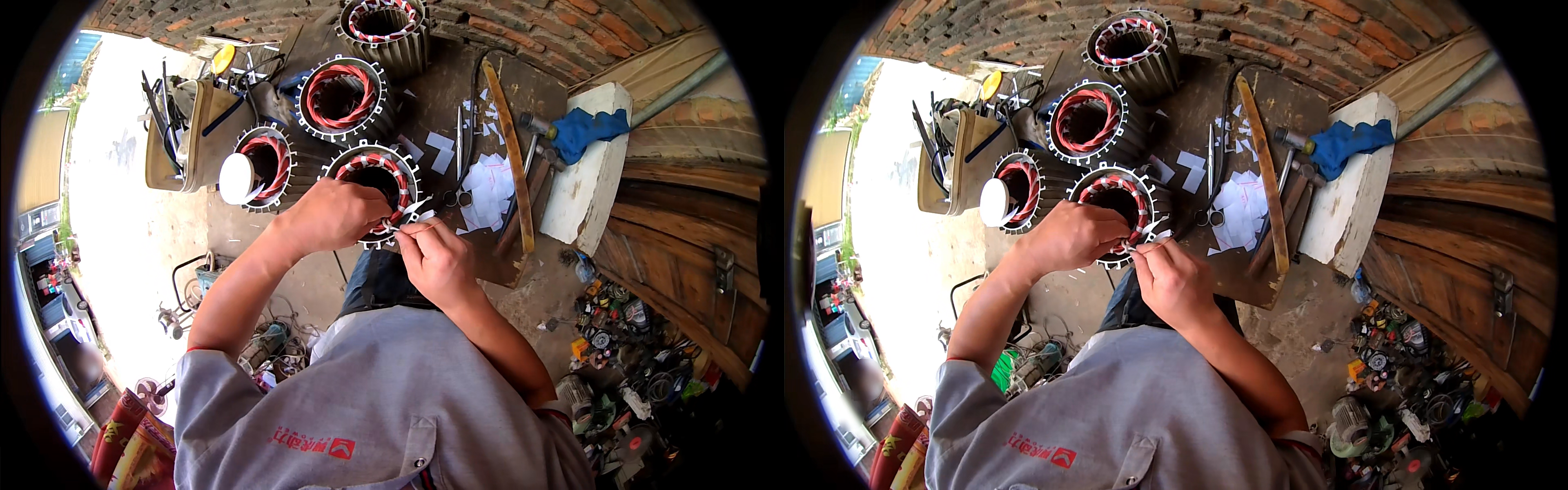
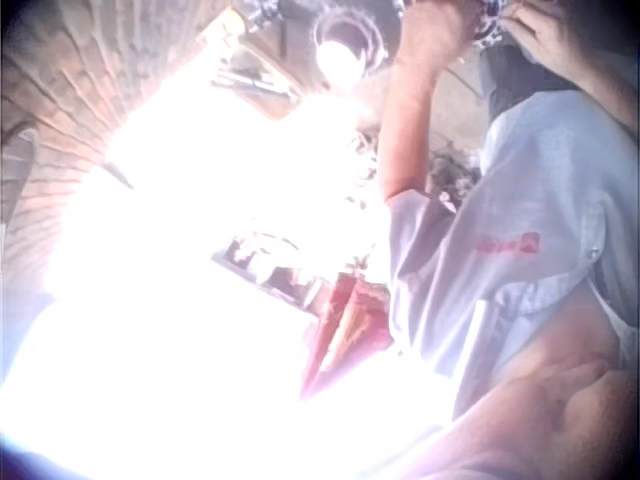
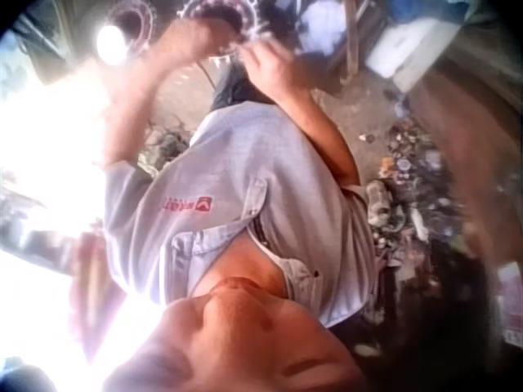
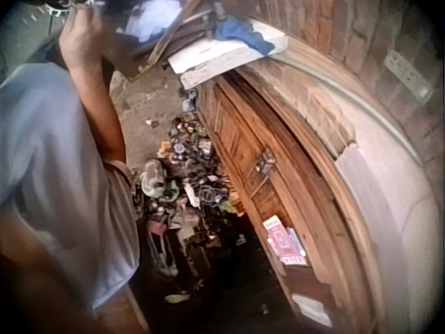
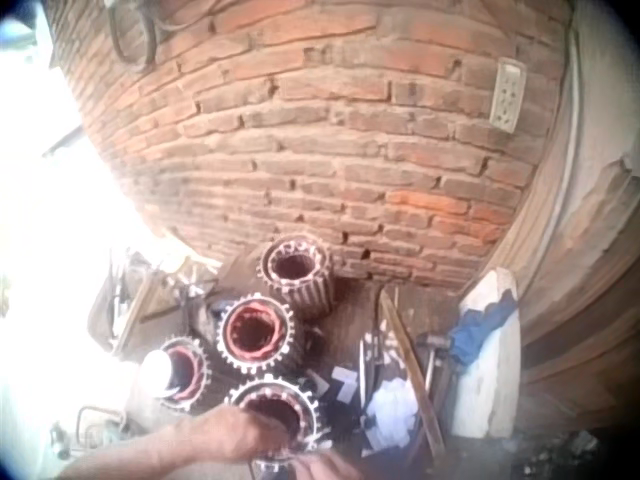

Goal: The person winds white insulating tape around the copper windings of a motor stator. They repeatedly wrap the tape around the stator's teeth and slots to secure the copper coils, adjusting the stator's position as needed.

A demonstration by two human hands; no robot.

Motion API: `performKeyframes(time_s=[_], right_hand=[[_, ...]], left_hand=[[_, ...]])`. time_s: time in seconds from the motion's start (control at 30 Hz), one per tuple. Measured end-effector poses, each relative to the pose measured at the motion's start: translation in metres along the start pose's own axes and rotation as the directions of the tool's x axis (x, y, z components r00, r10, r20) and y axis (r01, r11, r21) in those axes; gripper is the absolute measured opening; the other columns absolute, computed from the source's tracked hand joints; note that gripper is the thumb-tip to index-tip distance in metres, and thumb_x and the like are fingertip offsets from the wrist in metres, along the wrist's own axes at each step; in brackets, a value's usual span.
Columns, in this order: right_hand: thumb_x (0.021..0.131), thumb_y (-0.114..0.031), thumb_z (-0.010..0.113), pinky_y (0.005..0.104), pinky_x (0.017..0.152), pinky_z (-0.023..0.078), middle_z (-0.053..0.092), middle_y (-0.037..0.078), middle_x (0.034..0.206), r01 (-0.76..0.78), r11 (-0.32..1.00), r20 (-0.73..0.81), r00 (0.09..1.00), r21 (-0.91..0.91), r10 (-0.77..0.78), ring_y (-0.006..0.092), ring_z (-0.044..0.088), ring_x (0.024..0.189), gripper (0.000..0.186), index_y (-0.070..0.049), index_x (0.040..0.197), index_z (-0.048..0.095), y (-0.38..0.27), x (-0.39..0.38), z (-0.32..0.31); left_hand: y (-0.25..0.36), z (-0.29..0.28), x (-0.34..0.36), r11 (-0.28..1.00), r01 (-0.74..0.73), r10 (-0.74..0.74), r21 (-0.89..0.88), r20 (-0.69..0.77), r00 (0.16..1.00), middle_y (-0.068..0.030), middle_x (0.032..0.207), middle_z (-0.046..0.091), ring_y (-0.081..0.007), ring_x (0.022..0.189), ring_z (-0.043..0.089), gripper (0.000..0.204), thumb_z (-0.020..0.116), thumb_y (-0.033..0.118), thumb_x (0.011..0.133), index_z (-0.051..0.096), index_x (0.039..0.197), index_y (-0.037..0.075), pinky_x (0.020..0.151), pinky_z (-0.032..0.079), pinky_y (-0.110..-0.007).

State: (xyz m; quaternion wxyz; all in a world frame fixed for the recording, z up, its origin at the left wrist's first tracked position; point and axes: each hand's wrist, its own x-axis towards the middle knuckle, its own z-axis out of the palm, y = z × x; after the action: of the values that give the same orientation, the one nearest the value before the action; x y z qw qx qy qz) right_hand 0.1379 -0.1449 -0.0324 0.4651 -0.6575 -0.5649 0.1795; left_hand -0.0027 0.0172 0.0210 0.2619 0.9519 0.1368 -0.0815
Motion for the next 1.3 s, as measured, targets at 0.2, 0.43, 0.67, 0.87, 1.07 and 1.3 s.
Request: performKeyframes(time_s=[0.2,0.43,0.67,0.87,1.07,1.3], right_hand=[[0.084,-0.006,0.074,0.0377,0.056,0.052,0.065,0.009,0.079,0.007,1.0,0.049,0.999,-0.028,-0.006,0.0286,0.066,0.064,0.011,-0.003,0.088,0.065,-0.008,0.002,-0.002],[0.085,-0.008,0.071,0.039,0.055,0.051,0.06,0.009,0.076,-0.048,0.993,0.021,0.998,-0.106,0.051,0.03,0.063,0.063,0.01,-0.004,0.086,0.063,-0.012,0.004,0.006],[0.083,-0.004,0.071,0.0394,0.058,0.052,0.062,0.011,0.078,-0.097,0.994,-0.001,0.995,-0.04,0.097,0.0312,0.064,0.065,0.009,-0.003,0.086,0.062,-0.016,0.006,0.006],[0.084,-0.003,0.07,0.0398,0.058,0.052,0.062,0.012,0.079,-0.116,0.993,0.009,0.993,-0.033,0.116,0.0318,0.064,0.066,0.009,-0.003,0.086,0.062,-0.016,0.004,0.006],[0.084,-0.005,0.071,0.0395,0.058,0.052,0.061,0.011,0.078,-0.09,0.995,0.013,0.996,-0.046,0.091,0.0311,0.064,0.066,0.008,-0.003,0.087,0.063,-0.016,0.005,0.007],[0.085,-0.005,0.07,0.04,0.058,0.053,0.062,0.011,0.078,-0.093,0.993,0.024,0.995,-0.068,0.094,0.031,0.064,0.066,0.008,-0.003,0.087,0.063,-0.014,0.004,0.007]], left_hand=[[-0.012,0.008,0.006,0.996,-0.088,0.087,-0.006,-0.078,0.993,-0.0039,0.08,0.065,-0.0262,0.072,0.067,0.013,0.072,0.014,0.077,0.067,0.088,0.01,0.056,0.052,-0.039],[0.014,0.003,-0.001,0.992,-0.127,0.126,0.01,-0.201,0.971,-0.0064,0.076,0.058,-0.0256,0.067,0.065,0.017,0.072,0.015,0.073,0.061,0.083,0.008,0.054,0.053,-0.039],[-0.01,-0.006,0.003,0.994,0.045,-0.04,-0.095,0.052,0.998,-0.0084,0.104,0.069,-0.0324,0.086,0.069,0.032,0.068,0.011,0.082,0.065,0.114,0.007,0.067,0.056,-0.043],[-0.016,0.006,0.014,0.997,-0.011,0.016,-0.071,0.079,0.997,-0.0062,0.089,0.07,-0.031,0.078,0.068,0.015,0.068,0.013,0.081,0.071,0.096,0.009,0.065,0.055,-0.042],[-0.017,0.011,0.017,0.993,0.069,-0.066,-0.092,0.029,0.997,-0.0104,0.072,0.068,-0.0326,0.071,0.068,0.013,0.068,0.019,0.079,0.066,0.074,0.007,0.063,0.055,-0.043],[-0.008,0.009,0.004,0.954,0.13,-0.162,-0.269,-0.097,0.982,-0.0113,0.081,0.071,-0.0315,0.075,0.069,0.013,0.068,0.015,0.079,0.073,0.087,0.007,0.065,0.055,-0.043]])
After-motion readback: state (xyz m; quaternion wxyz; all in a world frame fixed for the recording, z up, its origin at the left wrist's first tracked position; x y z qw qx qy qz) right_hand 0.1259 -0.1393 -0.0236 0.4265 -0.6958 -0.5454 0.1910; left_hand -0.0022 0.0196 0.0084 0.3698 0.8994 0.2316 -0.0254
